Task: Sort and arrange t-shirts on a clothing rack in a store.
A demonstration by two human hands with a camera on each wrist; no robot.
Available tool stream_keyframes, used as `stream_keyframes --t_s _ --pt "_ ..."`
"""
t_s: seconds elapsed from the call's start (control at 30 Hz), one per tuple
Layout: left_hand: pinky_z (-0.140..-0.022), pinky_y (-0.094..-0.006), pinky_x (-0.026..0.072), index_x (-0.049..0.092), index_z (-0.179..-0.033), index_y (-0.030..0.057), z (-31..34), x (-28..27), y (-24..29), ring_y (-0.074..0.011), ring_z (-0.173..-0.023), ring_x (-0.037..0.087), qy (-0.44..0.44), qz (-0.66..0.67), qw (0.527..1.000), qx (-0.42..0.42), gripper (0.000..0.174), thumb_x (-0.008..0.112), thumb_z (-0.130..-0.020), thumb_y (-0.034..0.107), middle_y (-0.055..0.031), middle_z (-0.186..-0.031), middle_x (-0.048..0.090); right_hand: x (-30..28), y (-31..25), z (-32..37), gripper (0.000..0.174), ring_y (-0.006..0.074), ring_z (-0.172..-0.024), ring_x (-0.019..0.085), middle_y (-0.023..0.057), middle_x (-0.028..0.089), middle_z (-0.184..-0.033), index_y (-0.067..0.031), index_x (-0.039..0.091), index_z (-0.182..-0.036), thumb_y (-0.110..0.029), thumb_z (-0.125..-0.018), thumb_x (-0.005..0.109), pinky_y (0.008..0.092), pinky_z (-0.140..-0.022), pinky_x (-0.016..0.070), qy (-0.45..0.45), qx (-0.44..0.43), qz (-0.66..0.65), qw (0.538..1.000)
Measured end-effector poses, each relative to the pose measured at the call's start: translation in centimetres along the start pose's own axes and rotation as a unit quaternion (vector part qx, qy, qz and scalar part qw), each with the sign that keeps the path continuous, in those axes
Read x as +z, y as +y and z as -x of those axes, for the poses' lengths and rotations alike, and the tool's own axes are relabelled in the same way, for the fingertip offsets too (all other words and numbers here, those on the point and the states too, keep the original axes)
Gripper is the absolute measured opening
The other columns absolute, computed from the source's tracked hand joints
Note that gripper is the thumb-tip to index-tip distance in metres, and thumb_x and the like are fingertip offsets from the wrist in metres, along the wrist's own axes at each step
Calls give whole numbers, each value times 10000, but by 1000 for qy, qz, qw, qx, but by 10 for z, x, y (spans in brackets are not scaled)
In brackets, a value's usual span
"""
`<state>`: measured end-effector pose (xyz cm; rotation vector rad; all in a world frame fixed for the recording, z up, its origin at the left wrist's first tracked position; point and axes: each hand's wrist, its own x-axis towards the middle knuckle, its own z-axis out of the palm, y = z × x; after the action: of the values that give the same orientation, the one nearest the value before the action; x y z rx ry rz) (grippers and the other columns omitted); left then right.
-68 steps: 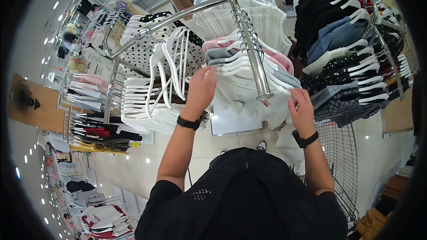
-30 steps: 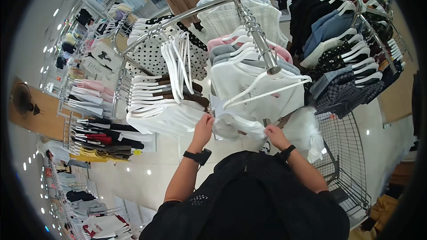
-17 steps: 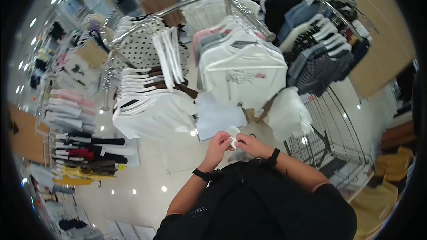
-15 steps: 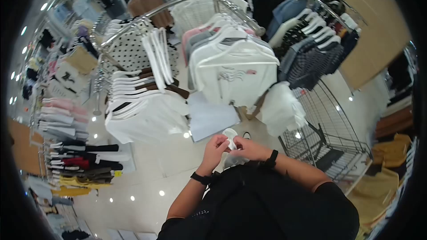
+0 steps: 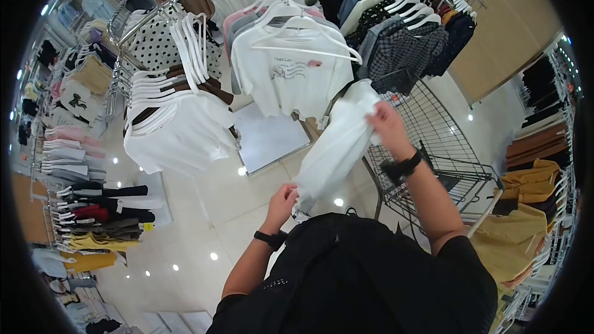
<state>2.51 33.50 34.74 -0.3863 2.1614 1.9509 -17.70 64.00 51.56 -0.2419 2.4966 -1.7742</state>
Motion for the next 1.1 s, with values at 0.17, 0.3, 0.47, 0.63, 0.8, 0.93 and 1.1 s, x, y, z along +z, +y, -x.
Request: stream_keyframes --t_s 0.17,0.3,0.47,0.63,0.8,0.93,1.1 --pt "-723 -316 533 623 -1153 22 48 69 -10 -176 -766 655 -88 -136 985 -52 244 582 -972 179 -93 -893 700 -158 57 -51 360 218 -1007 621 155 651 -1111 41 550 -1198 -162 -928 674 325 -872 503 209 -60 62 974" --pt "-801 -407 534 617 -1184 24 52 122 -13 -308 -905 681 -115 -252 959 60 295 575 -966 219 -161 -1003 698 -180 183 -7 777 396 -1273 522 269 558 -1338 77 386 -1412 -236 -816 774 405 -1082 408 -14 13 253 967" --pt "-822 -426 529 620 -1180 22 64 169 18 -363 -931 665 -169 -285 942 43 289 579 -956 200 -179 -1026 696 -110 254 90 640 464 -1049 619 305 639 -1130 29 443 -1364 -195 -834 722 509 -930 489 -138 106 278 945" --pt "-837 -432 524 619 -1183 21 54 174 11 -359 -948 658 -177 -343 921 61 296 572 -960 211 -180 -1041 688 -81 305 110 369 486 -1034 614 328 637 -1109 46 463 -1285 -35 -927 491 540 -893 494 -51 124 336 932" --pt "-839 -420 528 630 -1172 27 73 160 -1 -350 -955 669 -123 -284 950 -39 284 575 -960 206 -171 -1030 701 -86 297 111 245 475 -980 621 302 657 -1008 19 510 -1177 -74 -950 505 534 -836 491 -47 72 248 965" --pt "-778 -379 541 642 -1146 30 82 134 -34 -282 -865 697 -49 -255 964 -62 280 596 -956 230 -157 -957 714 -90 276 114 285 473 -977 630 285 672 -1000 11 515 -1208 -101 -947 530 524 -836 498 -60 173 259 948" --pt "-608 -341 555 662 -1083 14 158 52 -219 -219 -693 694 27 -100 946 -308 274 564 -950 232 -149 -896 715 -89 271 113 344 474 -987 638 300 667 -1054 24 498 -1264 -128 -958 540 522 -859 508 -46 180 282 941"
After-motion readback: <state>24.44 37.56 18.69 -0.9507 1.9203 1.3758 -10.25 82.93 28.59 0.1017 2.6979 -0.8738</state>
